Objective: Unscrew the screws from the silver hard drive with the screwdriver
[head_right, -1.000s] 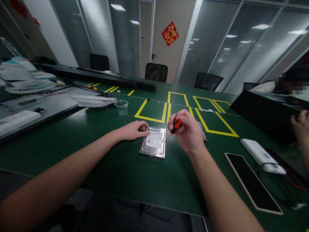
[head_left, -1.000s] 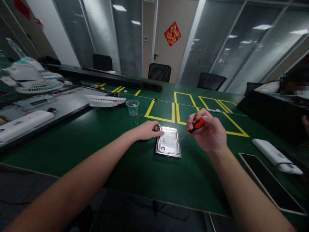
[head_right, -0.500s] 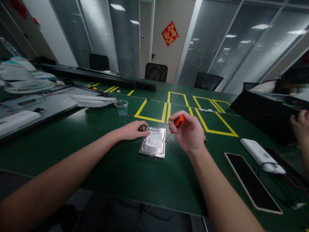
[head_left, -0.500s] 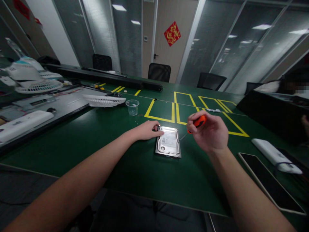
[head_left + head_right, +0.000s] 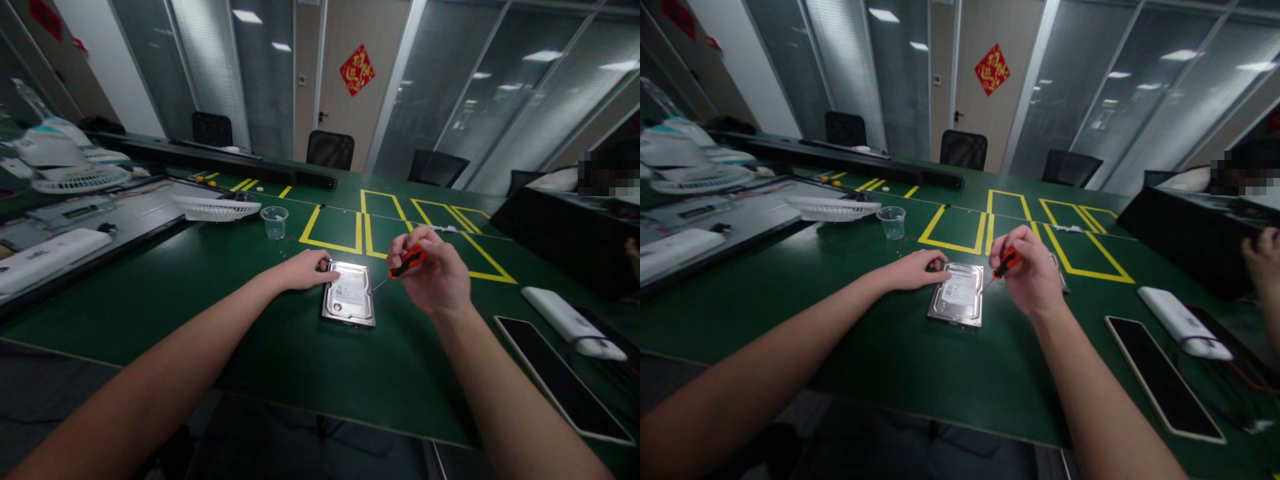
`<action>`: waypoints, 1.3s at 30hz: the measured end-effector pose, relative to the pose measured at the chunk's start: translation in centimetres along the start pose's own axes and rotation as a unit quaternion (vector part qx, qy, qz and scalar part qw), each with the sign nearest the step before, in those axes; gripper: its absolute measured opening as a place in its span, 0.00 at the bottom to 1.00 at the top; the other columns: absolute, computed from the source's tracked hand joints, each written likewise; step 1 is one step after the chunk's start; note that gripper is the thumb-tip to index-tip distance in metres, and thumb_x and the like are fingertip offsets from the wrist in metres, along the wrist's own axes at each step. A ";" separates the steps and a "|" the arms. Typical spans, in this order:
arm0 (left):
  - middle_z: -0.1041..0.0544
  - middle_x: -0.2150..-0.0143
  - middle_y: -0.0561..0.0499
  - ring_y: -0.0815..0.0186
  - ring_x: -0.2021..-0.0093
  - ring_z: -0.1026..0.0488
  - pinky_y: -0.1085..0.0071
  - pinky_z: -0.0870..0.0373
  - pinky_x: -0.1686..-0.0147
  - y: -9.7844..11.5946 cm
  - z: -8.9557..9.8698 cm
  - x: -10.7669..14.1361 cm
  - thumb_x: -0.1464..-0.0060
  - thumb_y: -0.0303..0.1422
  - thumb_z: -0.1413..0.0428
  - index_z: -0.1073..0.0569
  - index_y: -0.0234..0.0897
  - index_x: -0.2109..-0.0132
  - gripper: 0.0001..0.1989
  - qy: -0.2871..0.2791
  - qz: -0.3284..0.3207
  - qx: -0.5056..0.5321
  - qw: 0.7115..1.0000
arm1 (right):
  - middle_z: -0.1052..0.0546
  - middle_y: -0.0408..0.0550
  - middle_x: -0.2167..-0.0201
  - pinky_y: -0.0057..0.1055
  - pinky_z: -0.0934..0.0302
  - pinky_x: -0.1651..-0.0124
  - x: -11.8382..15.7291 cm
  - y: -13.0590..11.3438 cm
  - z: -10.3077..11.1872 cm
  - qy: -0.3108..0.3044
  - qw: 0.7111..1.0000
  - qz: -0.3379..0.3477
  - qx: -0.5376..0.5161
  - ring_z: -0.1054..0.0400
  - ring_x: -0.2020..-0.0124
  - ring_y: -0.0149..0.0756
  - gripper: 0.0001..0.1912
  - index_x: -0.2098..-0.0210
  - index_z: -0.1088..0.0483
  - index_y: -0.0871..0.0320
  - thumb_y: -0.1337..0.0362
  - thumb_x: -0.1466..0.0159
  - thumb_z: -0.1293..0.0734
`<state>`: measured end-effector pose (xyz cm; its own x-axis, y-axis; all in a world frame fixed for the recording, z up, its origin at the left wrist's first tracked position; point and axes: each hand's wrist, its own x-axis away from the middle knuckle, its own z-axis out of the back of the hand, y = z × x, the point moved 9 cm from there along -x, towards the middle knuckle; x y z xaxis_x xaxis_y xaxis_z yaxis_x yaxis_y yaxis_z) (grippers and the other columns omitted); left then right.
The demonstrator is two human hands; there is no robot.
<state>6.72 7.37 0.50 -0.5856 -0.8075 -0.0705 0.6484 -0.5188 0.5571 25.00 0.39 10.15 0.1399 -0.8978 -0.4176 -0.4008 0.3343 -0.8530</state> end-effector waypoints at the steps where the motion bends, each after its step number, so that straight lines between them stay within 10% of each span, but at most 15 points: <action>1: 0.22 0.56 0.46 0.60 0.59 0.27 0.67 0.37 0.63 0.0 0.0 0.0 0.43 0.57 0.45 0.28 0.36 0.45 0.31 0.000 0.000 0.001 1.000 | 0.27 0.45 0.74 0.31 0.44 0.71 0.0 0.1 0.0 0.002 1.000 -0.001 -0.002 0.34 0.75 0.33 0.05 0.71 0.33 0.55 0.63 0.39 0.35; 18: 0.22 0.55 0.45 0.58 0.58 0.27 0.66 0.36 0.63 -0.1 0.0 0.1 0.43 0.58 0.46 0.28 0.37 0.45 0.32 -0.006 0.008 0.007 1.000 | 0.28 0.48 0.73 0.33 0.45 0.71 -0.1 0.1 -0.3 -0.012 1.000 -0.014 0.002 0.40 0.78 0.31 0.18 0.73 0.26 0.57 0.53 0.35 0.38; 39: 0.22 0.57 0.47 0.60 0.60 0.27 0.67 0.36 0.62 -0.2 -0.1 -0.1 0.43 0.57 0.45 0.28 0.37 0.46 0.30 -0.001 0.000 0.017 1.000 | 0.26 0.42 0.73 0.29 0.49 0.75 0.0 0.6 -0.1 -0.002 1.000 -0.022 0.001 0.40 0.80 0.27 0.09 0.70 0.35 0.54 0.59 0.39 0.32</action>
<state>6.71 7.52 0.34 -0.5864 -0.8070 -0.0697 0.6317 -0.5095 0.5843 24.70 0.58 9.65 0.1604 -0.9106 -0.3808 -0.3927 0.2951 -0.8710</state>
